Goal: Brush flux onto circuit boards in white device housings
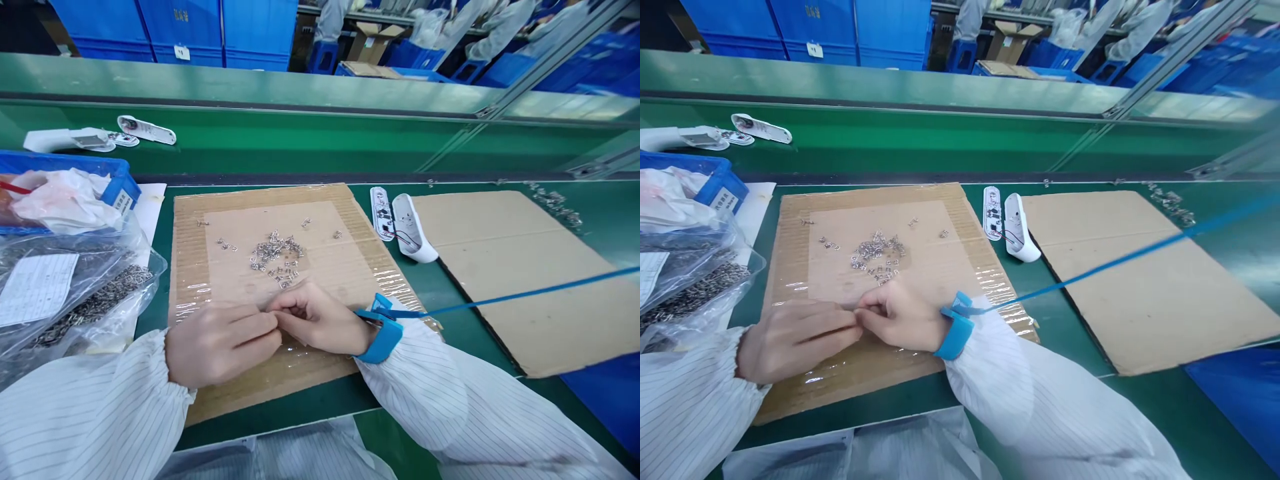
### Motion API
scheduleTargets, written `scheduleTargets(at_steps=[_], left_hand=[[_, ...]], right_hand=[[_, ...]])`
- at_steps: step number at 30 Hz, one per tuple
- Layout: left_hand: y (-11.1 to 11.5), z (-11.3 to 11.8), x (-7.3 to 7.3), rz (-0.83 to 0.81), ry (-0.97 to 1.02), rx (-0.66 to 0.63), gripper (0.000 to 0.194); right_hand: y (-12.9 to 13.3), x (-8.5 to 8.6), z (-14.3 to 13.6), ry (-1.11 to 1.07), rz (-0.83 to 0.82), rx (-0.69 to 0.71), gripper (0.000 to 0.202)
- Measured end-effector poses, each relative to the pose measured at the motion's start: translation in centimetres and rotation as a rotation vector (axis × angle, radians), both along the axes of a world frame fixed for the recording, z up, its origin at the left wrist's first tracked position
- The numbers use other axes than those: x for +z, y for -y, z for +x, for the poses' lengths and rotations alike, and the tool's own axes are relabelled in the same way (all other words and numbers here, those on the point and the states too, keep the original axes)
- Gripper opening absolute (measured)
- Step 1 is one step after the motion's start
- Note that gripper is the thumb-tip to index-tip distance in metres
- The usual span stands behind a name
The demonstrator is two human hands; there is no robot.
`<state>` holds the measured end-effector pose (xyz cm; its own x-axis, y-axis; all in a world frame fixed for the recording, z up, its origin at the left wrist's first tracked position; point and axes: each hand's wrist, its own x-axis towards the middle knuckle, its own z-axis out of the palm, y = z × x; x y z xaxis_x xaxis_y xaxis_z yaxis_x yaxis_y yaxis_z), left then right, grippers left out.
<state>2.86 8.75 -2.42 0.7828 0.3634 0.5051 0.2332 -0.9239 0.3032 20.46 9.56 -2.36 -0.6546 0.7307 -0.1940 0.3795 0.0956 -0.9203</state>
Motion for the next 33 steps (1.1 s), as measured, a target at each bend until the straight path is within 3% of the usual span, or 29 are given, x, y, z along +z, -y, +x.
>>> scheduleTargets(at_steps=[3, 6, 13, 16, 19, 21, 23, 26, 29, 31, 33], left_hand=[[0.4, 0.3, -0.3, -0.105, 0.141, 0.121, 0.009], [0.6, 0.6, -0.3, -0.35, 0.221, 0.269, 0.004], [0.3, 1.5, 0.2, -1.264, 0.394, 0.55, 0.01], [0.0, 1.7, 0.5, -1.542, 0.53, 0.571, 0.015], [-0.1, 1.8, 0.6, -1.696, 0.559, 0.517, 0.017], [0.0, 1.8, 0.5, -1.655, 0.463, 0.493, 0.015], [0.1, 1.7, 0.3, -1.486, 0.328, 0.495, 0.013], [0.2, 1.2, -0.2, -0.988, 0.199, 0.497, 0.008], [0.2, 0.6, -0.5, -0.422, 0.137, 0.367, 0.02], [0.1, 0.3, -0.3, -0.22, 0.104, 0.237, 0.027], [0.0, 0.1, -0.1, -0.139, 0.077, 0.173, 0.022]], right_hand=[[-0.1, 0.1, 0.0, -0.002, 0.097, 0.019, 0.023], [0.0, 0.3, 0.0, -0.005, 0.288, 0.027, 0.025], [0.5, -0.3, 0.1, 0.097, 0.944, -0.018, 0.026], [0.6, -0.6, 0.2, 0.141, 1.163, -0.068, 0.025], [0.7, -0.6, 0.1, 0.118, 1.144, -0.11, 0.024], [0.6, -0.4, 0.0, 0.078, 0.954, -0.139, 0.025], [0.4, -0.2, 0.0, 0.03, 0.709, -0.165, 0.025], [0.2, 0.0, -0.1, -0.036, 0.38, -0.217, 0.025], [0.2, 0.1, -0.1, -0.101, 0.058, -0.241, 0.022], [0.3, 0.1, 0.0, -0.133, -0.139, -0.21, 0.022], [0.3, 0.1, 0.1, -0.141, -0.25, -0.175, 0.022]])
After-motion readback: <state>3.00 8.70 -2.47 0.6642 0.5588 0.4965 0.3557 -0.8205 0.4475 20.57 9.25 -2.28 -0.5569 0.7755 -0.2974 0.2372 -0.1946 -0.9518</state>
